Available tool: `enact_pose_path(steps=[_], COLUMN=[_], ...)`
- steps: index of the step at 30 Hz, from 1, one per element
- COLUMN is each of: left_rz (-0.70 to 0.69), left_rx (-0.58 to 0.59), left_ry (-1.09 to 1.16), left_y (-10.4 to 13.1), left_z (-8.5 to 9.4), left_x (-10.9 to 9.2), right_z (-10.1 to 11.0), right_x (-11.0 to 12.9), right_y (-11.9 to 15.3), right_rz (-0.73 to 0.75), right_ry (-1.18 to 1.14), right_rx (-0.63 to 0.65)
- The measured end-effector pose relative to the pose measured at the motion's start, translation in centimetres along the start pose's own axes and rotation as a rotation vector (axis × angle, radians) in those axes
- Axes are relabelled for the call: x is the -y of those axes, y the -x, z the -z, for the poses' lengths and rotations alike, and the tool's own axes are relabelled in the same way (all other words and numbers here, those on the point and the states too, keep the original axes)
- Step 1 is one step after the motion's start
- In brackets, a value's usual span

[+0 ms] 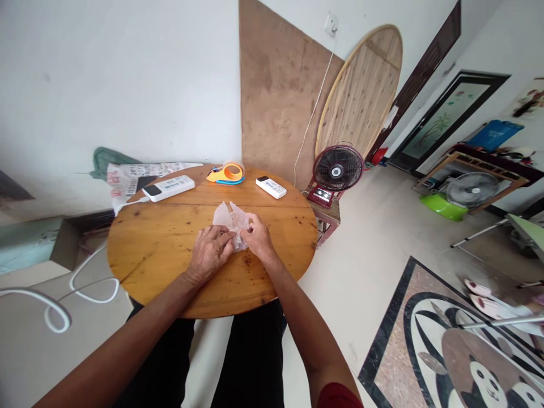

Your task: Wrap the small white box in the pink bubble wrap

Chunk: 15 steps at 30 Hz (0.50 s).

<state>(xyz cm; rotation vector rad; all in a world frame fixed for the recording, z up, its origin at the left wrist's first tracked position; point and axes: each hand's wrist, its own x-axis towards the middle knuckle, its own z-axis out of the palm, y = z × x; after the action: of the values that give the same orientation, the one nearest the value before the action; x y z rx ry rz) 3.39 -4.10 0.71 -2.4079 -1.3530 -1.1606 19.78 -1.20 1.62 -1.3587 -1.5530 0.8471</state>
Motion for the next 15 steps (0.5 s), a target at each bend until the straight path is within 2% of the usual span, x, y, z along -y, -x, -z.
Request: enact_pose_path(steps=[10,15], left_rz=[0.024,0.032], left_rx=[0.028,0.039], left_ry=[0.012,0.020], left_y=[0.1,0.1], left_z=[0.0,0.0], left_x=[0.0,0.1], right_z=[0.2,0.6], right_x=[0.4,0.9], right_y=[1.4,2.8], right_rz=[-0.005,0.004], right_ry=[-0.102,0.011], right_rx=[0.017,-0.006])
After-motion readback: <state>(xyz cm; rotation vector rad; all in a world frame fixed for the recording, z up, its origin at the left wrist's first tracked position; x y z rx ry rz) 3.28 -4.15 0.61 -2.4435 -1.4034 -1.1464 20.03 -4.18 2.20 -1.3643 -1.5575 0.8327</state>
